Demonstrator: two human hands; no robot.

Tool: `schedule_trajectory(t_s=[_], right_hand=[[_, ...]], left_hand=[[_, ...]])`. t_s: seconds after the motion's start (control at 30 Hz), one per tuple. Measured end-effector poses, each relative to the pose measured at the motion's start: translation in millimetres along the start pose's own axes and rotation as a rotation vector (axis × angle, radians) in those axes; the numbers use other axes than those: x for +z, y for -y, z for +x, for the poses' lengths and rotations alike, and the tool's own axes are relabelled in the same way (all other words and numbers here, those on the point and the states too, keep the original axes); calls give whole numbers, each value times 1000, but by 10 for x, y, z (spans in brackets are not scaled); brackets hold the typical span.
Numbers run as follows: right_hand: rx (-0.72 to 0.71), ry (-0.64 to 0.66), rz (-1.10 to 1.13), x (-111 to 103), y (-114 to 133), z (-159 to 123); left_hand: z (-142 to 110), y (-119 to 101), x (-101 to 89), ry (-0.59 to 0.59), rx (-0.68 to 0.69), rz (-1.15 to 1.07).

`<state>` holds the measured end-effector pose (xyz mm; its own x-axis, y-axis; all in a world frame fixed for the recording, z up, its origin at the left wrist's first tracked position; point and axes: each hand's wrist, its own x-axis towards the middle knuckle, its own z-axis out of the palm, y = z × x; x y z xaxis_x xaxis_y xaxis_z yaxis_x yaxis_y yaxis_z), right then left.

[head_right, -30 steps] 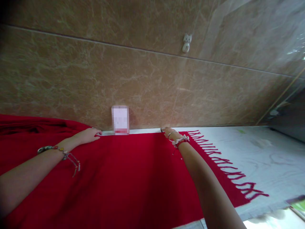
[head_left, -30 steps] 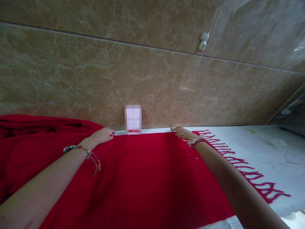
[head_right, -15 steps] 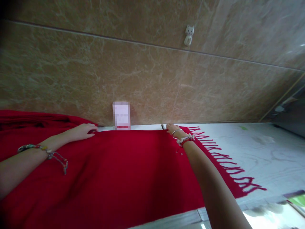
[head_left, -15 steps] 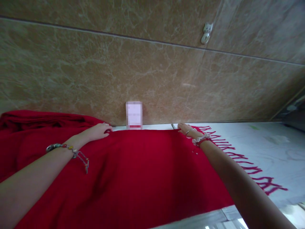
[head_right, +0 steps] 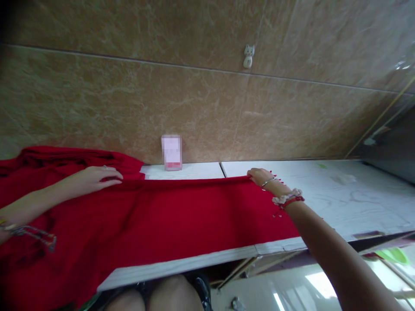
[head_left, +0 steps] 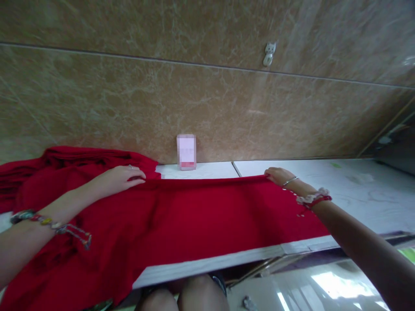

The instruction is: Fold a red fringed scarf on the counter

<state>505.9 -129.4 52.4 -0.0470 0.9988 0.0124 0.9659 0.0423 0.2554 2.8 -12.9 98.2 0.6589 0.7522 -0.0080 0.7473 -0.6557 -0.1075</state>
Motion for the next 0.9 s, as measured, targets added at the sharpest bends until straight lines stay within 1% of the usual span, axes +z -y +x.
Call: schedule_trajectory(t_s=[0.07,0.13,0.23,0.3,0.4,0.47,0.53,0.6,0.67,0.73,0.8,0.83,0.9], right_hand=[[-15,-12,11,-52,-23,-188],[-23,-16,31,-76,-32,-393],[-40,15,61,-50,12,-712],[-58,44,74,2,85,-913],[-73,120,102,122,207,-1150],[-72,166,128,225,248,-1243],[-108,161,158,335,241,-1281],[-172,113,185,433,205,-1277],[-216,14,212,505,183,-1246],[-213,-120,229,554,215,-1200],[-178,-224,231,598,317,-1142],[-143,-239,223,624,387,-1109],[-46,-193,201,687,541,-1031]], left_hand=[[-133,-25,-91,22,-13,-6],[-261,-72,-154,71,-17,-20],[-454,-179,-162,157,-6,-58],[-583,-268,-103,201,21,-88],[-760,-402,49,270,69,-135],[-858,-470,150,321,90,-164],[-934,-509,225,339,115,-172],[-984,-525,281,293,158,-154],[-1006,-540,348,190,203,-123],[-1002,-571,456,77,214,-89],[-972,-613,610,-7,187,-56],[-949,-633,695,-26,170,-42],[-888,-650,848,-21,140,-27]])
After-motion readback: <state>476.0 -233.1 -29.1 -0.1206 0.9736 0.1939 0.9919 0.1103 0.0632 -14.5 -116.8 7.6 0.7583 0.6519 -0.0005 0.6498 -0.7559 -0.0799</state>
